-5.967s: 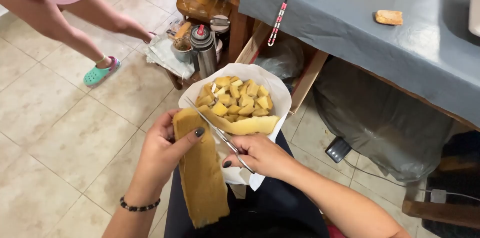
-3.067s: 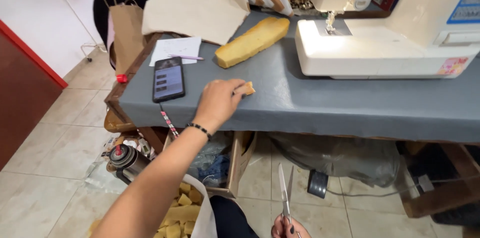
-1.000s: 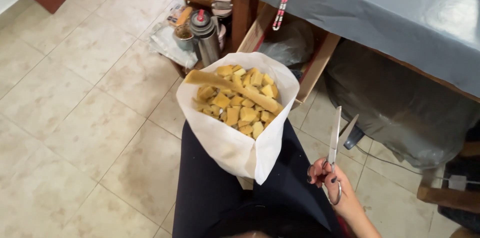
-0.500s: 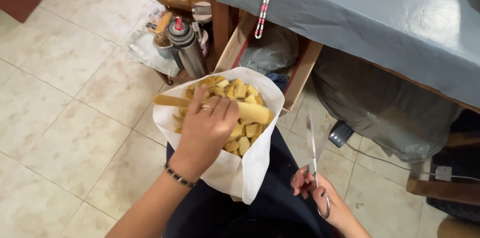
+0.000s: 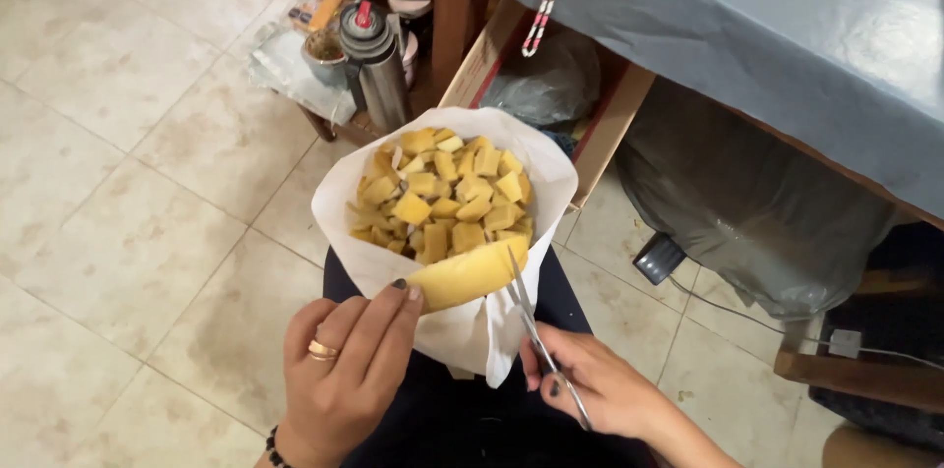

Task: Cutting a large block of yellow foam into small pieces using scissors and collecting them in a bag.

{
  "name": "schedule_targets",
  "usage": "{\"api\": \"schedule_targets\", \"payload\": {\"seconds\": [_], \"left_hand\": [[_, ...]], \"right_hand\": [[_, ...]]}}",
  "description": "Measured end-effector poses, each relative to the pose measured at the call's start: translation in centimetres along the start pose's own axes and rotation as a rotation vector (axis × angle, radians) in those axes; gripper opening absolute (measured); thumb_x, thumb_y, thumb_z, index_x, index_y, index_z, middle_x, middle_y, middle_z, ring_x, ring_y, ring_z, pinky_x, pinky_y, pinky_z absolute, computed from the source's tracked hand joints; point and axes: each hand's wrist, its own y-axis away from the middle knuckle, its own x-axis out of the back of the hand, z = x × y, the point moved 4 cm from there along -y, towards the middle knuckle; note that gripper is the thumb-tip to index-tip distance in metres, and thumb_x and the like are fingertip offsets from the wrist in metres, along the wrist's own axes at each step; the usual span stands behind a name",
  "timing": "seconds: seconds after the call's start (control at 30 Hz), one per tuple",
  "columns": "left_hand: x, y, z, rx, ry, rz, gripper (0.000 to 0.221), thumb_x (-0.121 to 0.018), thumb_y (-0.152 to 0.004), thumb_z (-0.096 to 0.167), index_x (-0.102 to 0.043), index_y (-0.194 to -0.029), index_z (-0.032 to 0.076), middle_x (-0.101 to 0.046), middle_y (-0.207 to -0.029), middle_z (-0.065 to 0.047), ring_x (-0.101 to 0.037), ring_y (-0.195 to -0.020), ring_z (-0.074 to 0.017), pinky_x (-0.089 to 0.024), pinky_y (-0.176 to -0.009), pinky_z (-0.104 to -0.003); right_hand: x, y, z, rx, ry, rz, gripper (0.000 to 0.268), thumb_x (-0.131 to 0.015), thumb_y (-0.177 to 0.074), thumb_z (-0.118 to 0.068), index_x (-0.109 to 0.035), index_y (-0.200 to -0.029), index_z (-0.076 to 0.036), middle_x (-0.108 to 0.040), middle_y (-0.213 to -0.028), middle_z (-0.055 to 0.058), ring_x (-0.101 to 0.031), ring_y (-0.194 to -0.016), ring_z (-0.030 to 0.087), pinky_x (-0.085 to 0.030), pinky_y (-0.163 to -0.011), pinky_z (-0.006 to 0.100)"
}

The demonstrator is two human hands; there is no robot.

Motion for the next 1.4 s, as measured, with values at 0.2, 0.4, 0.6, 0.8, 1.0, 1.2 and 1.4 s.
{"api": "schedule_targets", "payload": {"seconds": [0.2, 0.4, 0.6, 0.8, 1.0, 1.2, 1.4], "left_hand": [[-0.2, 1.1, -0.7, 0.123, 0.116, 0.016, 0.006, -0.065, -0.098, 0.0, -0.071, -0.099, 0.004, -0.07, -0.109, -0.011, -0.06, -0.09, -0.0273, -0.053, -0.081, -0.042], [-3.4, 5.4, -2.9, 0.564, 0.581, -0.314, 0.035, -0.076, -0.088, 0.028, -0.06, -0.113, 0.01, -0.073, -0.126, -0.004, -0.071, -0.105, -0.024, -0.053, -0.091, -0.04], [-3.3, 6.6, -3.8, 0.708, 0.695, -0.387, 0.022, -0.076, -0.089, 0.026, -0.065, -0.105, 0.016, -0.076, -0.122, 0.003, -0.072, -0.1, -0.0192, -0.051, -0.092, -0.036], [-2.7, 6.7, -3.9, 0.538, 0.478, -0.251, 0.028, -0.078, -0.091, 0.023, -0.07, -0.117, 0.018, -0.076, -0.122, 0.002, -0.073, -0.098, -0.0163, -0.052, -0.086, -0.035], [-1.6, 5.4, -3.5, 0.379, 0.477, -0.206, 0.03, -0.076, -0.093, 0.015, -0.071, -0.123, 0.016, -0.075, -0.12, -0.001, -0.071, -0.096, -0.0161, -0.051, -0.082, -0.033], [-1.3, 4.7, -3.5, 0.333, 0.457, -0.194, 0.025, -0.07, -0.097, 0.012, -0.072, -0.122, 0.014, -0.075, -0.119, 0.0, -0.071, -0.096, -0.0155, -0.047, -0.084, -0.033], [-1.3, 5.2, -4.3, 0.36, 0.323, -0.199, 0.032, -0.073, -0.096, 0.012, -0.07, -0.128, 0.017, -0.074, -0.125, 0.001, -0.071, -0.1, -0.0169, -0.047, -0.087, -0.035]], "right_hand": [[-0.4, -1.2, 2.3, -0.095, 0.002, 0.145, 0.041, -0.056, -0.094, -0.055, -0.057, -0.08, -0.016, -0.058, -0.068, -0.005, -0.05, -0.058, 0.011, -0.041, -0.055, 0.028], [-0.5, -1.9, 3.4, -0.225, 0.044, 0.173, 0.035, -0.061, -0.093, -0.05, -0.065, -0.079, -0.019, -0.066, -0.065, -0.006, -0.061, -0.06, 0.009, -0.049, -0.059, 0.026], [-0.6, -2.3, 3.4, -0.29, 0.025, 0.167, 0.031, -0.07, -0.092, -0.041, -0.061, -0.075, -0.016, -0.062, -0.062, -0.005, -0.055, -0.058, 0.009, -0.046, -0.058, 0.026], [-0.7, -2.5, 3.0, -0.277, -0.014, 0.164, 0.026, -0.076, -0.09, -0.029, -0.064, -0.071, -0.016, -0.064, -0.059, -0.004, -0.058, -0.056, 0.008, -0.048, -0.057, 0.025], [-0.3, -2.8, 1.4, -0.1, 0.059, -0.047, 0.045, -0.044, -0.097, -0.061, -0.05, -0.087, -0.018, -0.053, -0.078, -0.003, -0.047, -0.066, 0.014, -0.041, -0.06, 0.031], [0.2, -3.2, 1.3, -0.092, 0.059, -0.022, 0.052, -0.043, -0.094, -0.068, -0.051, -0.083, -0.018, -0.056, -0.076, -0.004, -0.051, -0.064, 0.013, -0.043, -0.059, 0.03], [0.4, -2.9, 2.4, -0.159, 0.005, 0.107, 0.031, -0.067, -0.095, -0.041, -0.066, -0.076, -0.017, -0.062, -0.059, -0.003, -0.059, -0.054, 0.009, -0.048, -0.055, 0.025]]}}
